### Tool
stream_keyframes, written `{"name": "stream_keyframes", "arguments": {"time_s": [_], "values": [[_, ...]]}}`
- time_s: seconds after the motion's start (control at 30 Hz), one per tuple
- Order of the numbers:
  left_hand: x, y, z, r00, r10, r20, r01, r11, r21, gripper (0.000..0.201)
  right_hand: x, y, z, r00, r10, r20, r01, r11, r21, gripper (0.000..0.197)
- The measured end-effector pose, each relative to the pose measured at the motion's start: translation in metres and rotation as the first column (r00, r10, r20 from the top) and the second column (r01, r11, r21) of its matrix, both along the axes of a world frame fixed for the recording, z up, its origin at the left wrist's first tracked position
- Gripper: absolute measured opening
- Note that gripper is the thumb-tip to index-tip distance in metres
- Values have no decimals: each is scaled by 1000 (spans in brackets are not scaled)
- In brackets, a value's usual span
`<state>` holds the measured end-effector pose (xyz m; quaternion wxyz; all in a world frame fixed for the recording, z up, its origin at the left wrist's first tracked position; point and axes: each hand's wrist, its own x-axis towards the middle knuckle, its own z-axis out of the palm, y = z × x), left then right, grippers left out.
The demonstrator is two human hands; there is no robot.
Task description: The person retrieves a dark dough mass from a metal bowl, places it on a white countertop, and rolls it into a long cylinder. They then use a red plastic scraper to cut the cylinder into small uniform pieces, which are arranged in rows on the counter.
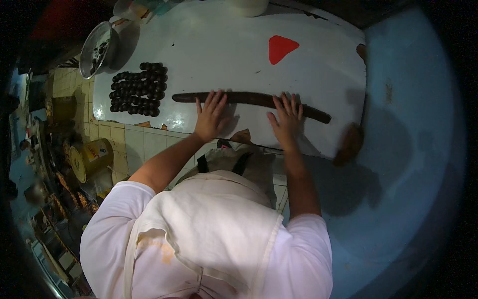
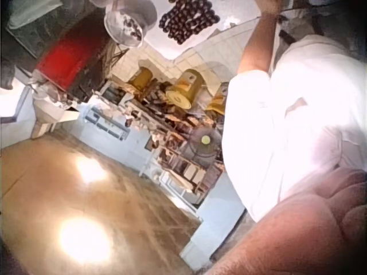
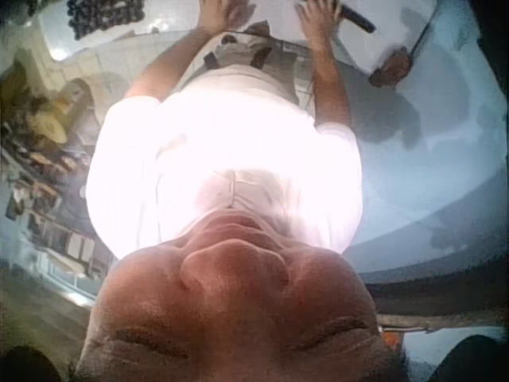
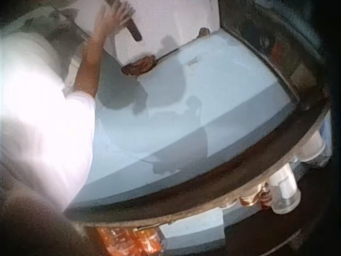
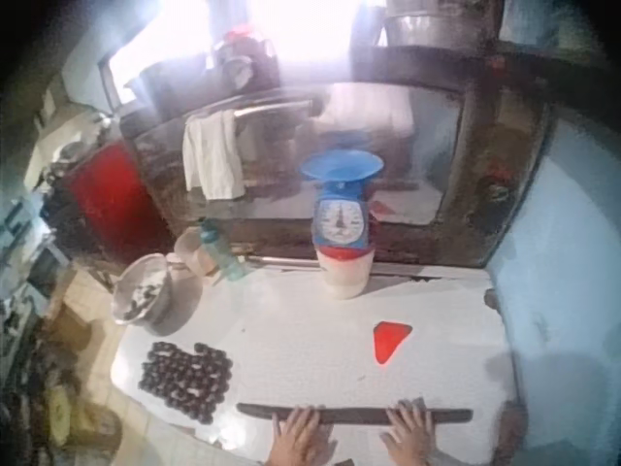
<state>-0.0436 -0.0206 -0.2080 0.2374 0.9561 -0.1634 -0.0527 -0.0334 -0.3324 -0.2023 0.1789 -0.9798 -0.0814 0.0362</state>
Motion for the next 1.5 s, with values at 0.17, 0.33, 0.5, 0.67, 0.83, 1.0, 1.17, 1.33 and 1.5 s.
{"name": "stream_keyframes", "arguments": {"time_s": [0.17, 0.33, 0.5, 0.67, 0.83, 1.0, 1.17, 1.33, 1.5], "values": [[-21, 92, -1, 978, 191, 85, -162, 950, -268, 76, -40, -127, 0, 893, -371, 254, 256, 884, 391, 57], [32, 139, -60, 927, 374, -26, -350, 840, -415, 71, -22, -168, -37, 781, -620, 79, 526, 720, 453, 65], [55, 87, -37, 918, 313, -244, -386, 846, -369, 69, 23, -116, -65, 901, -426, 87, 358, 840, 407, 64], [57, 86, -49, 949, 225, -219, -258, 957, -133, 64, 24, -113, -37, 956, -253, -151, 282, 934, 218, 53], [83, 88, -44, 906, 326, -272, -326, 944, 43, 62, 68, -78, 4, 967, -250, 39, 253, 952, -171, 49], [80, 57, -32, 730, 663, -165, -644, 748, 158, 63, 63, -30, -32, 900, -426, 89, 435, 879, -197, 47], [11, 89, -51, 956, 293, -12, -289, 937, -194, 53, -19, -30, -32, 971, -206, 117, 230, 939, -255, 50], [-58, 102, -12, 998, 34, -57, -32, 998, 48, 72, -104, -25, -31, 972, -202, 118, 211, 975, -74, 56], [-90, 57, 9, 977, -21, -210, 42, 994, 98, 102, -113, 13, -30, 994, 46, 96, -34, 991, -128, 69]]}}
